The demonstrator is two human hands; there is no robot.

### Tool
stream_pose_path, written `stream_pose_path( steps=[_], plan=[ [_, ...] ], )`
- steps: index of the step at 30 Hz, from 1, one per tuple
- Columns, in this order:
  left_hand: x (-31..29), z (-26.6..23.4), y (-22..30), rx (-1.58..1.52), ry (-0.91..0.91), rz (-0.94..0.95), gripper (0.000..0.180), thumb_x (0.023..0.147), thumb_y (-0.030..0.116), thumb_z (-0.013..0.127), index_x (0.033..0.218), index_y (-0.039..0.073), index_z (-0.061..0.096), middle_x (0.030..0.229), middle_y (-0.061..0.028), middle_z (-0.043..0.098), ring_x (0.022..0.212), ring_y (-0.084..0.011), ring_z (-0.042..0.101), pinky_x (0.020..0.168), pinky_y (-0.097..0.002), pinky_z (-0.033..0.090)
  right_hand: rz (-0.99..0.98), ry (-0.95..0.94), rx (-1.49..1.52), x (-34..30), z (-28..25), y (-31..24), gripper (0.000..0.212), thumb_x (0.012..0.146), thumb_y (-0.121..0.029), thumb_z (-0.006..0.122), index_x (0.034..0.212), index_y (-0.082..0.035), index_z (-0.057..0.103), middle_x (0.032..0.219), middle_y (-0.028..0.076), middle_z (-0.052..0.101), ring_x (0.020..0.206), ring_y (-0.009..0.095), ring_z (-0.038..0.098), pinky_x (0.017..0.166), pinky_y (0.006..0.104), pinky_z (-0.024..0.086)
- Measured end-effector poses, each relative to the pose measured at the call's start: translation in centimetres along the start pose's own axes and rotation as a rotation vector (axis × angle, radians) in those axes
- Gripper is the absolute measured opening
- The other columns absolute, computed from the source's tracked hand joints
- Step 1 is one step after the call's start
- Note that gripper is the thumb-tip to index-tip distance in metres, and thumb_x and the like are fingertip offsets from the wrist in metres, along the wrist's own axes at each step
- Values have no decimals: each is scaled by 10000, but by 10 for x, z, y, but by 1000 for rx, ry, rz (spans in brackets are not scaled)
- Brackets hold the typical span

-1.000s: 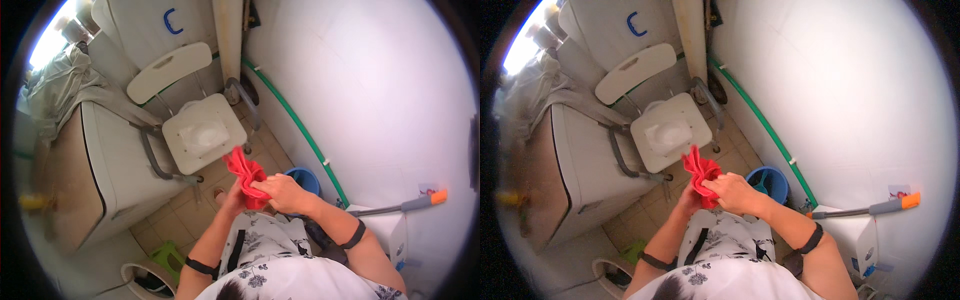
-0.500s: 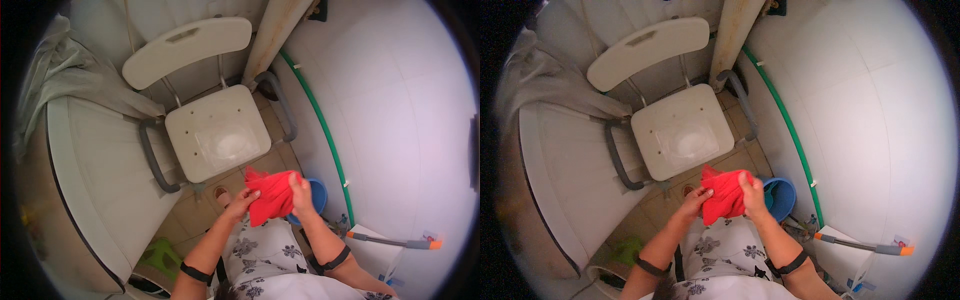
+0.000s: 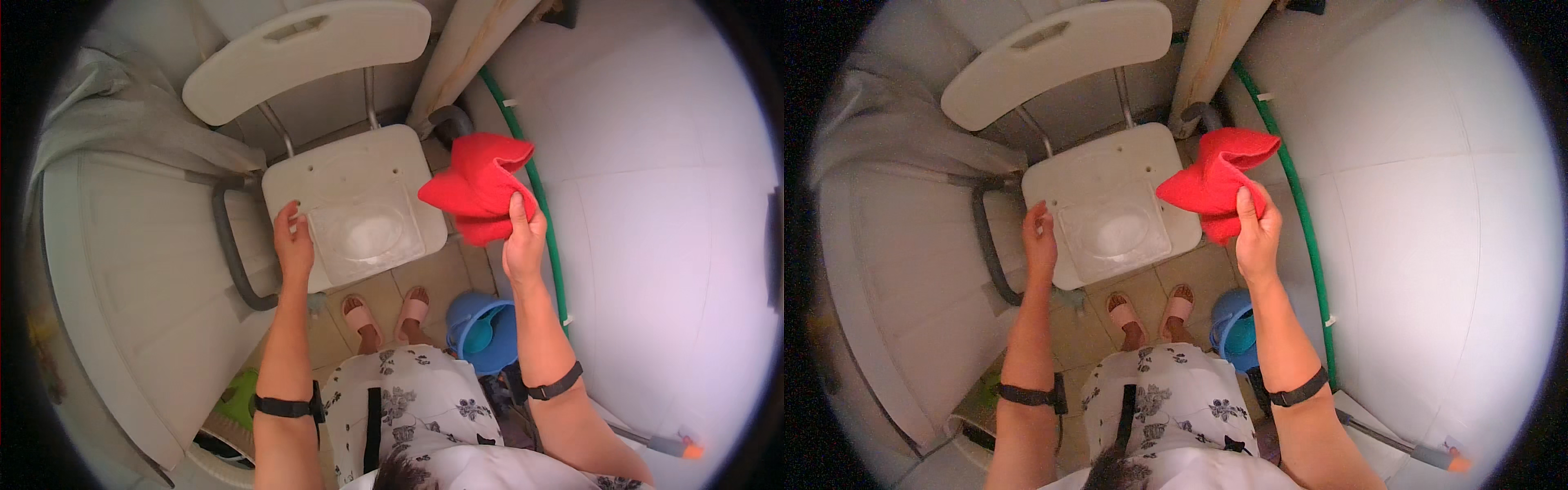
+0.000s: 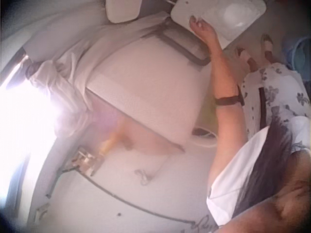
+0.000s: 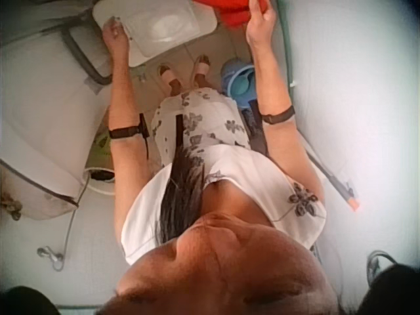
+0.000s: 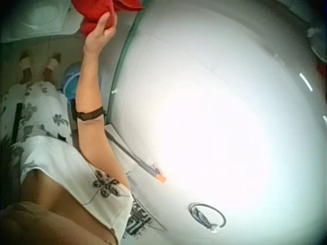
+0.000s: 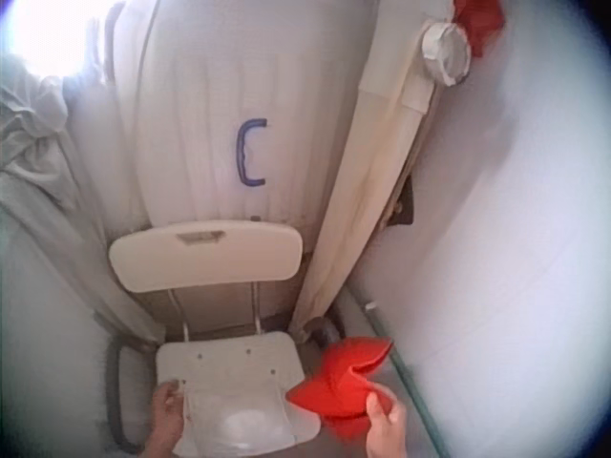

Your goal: The person picks up a large purple laundry detergent bag, opens it, and repeatedly shakes and manipulates it to settle the contents. The person then places the bag on a windowsill and briefly picks up a red cloth.

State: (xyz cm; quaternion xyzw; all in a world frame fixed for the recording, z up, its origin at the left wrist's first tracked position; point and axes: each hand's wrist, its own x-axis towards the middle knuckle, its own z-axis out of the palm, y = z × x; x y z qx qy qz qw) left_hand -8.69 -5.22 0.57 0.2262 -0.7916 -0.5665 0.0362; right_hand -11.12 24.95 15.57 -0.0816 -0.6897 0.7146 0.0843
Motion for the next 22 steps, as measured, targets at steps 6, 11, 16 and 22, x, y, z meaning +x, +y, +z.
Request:
stream_pose_path(
  steps=[6,11,16,22],
  plan=[
    [-42,16,-31,26,0,-224,646,772,188,682,1304,16,359,1257,-159,425,1127,-273,436,940,-377,363,5,-7,-584,8,5,27,181,845,-148,579,961,-10,587,890,79,613,814,151,576,741,271,444],
    [-32,35,-33,48,48,-52,674,777,122,648,1338,-1,295,1306,-182,402,1198,-319,404,978,-363,338,-74,-266,-851,27,45,65,233,721,-88,631,937,-5,605,933,136,592,837,326,580,762,336,463],
    [-36,35,-30,43,63,-72,665,775,29,573,1357,-1,253,1316,-203,402,1188,-325,429,979,-355,339,-183,-408,-1124,36,89,105,256,719,-86,627,970,-35,629,931,141,588,819,322,588,720,374,474],
    [-36,30,-14,-49,40,-189,719,764,9,534,1395,64,193,1366,-181,356,1222,-337,394,1004,-343,319,-45,-381,-1219,-1,68,106,475,670,-149,683,1132,-109,581,1051,200,573,880,299,609,778,346,484]
  ],
)
